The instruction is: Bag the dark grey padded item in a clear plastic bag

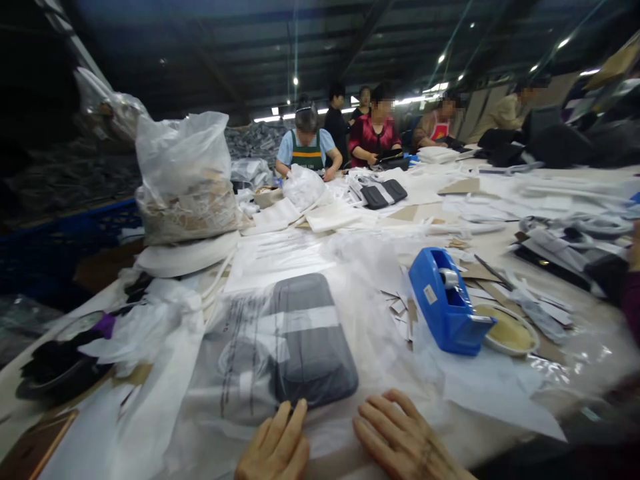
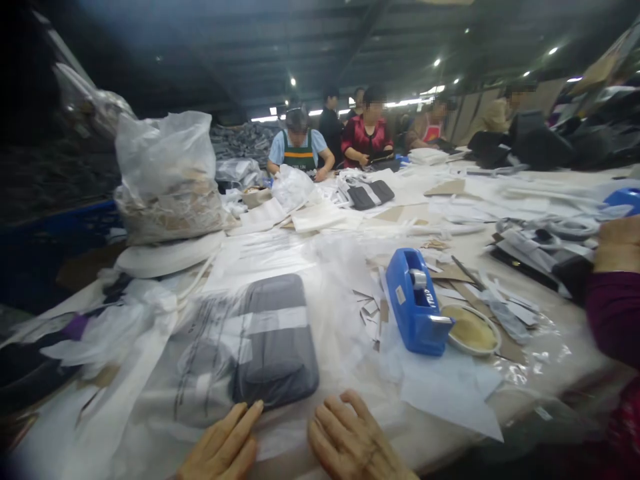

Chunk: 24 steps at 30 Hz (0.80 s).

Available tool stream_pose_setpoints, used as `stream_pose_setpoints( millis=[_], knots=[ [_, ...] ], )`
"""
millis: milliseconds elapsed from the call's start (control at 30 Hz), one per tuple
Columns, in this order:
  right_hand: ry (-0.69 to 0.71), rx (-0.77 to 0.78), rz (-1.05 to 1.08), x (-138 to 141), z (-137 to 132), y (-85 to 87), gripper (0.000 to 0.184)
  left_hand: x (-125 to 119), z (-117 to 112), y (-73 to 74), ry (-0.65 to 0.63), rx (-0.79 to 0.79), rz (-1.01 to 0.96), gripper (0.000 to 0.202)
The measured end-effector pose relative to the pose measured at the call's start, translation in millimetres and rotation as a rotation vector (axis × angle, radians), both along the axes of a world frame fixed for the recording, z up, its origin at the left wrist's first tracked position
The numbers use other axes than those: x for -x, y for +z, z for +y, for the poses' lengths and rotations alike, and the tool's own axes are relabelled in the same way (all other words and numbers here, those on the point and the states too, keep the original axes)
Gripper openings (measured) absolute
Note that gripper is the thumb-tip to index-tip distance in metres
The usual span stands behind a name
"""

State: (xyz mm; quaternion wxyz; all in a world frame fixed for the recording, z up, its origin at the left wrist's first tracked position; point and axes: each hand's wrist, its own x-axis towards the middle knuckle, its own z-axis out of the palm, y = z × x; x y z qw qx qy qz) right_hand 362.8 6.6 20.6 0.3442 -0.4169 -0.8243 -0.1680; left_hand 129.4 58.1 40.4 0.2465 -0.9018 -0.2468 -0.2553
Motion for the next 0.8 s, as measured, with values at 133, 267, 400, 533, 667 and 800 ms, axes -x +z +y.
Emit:
stream_pose_setpoints(
  millis=[133, 267, 400, 533, 667, 800],
  knots=[
    [0.12, 0.066, 0.03, 6.9, 21.0, 9.0, 0.038, 1.7, 12.4, -12.8, -0.093, -0.005, -0.18, 0.033],
    [0.114, 0.473, -0.009, -1.1, 39.1, 28.1, 0.022, 5.6, 28.0, -7.1, -0.133, 0.299, -0.27, 0.034],
    [-0.044, 0.952, 0.156, -4.5, 58.3, 33.7, 0.027, 0.3, 38.0, 16.2, 0.053, 0.709, -0.073, 0.03],
    [-0.144, 1.123, 0.233, -5.9, 66.2, 30.5, 0.029, -13.5, 42.4, 20.9, 0.176, 0.488, -0.017, 0.036],
    [-0.216, 1.05, 0.115, -5.3, 69.4, 20.7, 0.029, -20.3, 44.3, 11.9, 0.213, 0.446, 0.05, 0.03],
    [-0.311, 0.763, -0.037, -8.8, 73.9, 4.6, 0.033, -21.2, 45.3, 6.6, 0.278, 0.455, 0.108, 0.026]
  ],
)
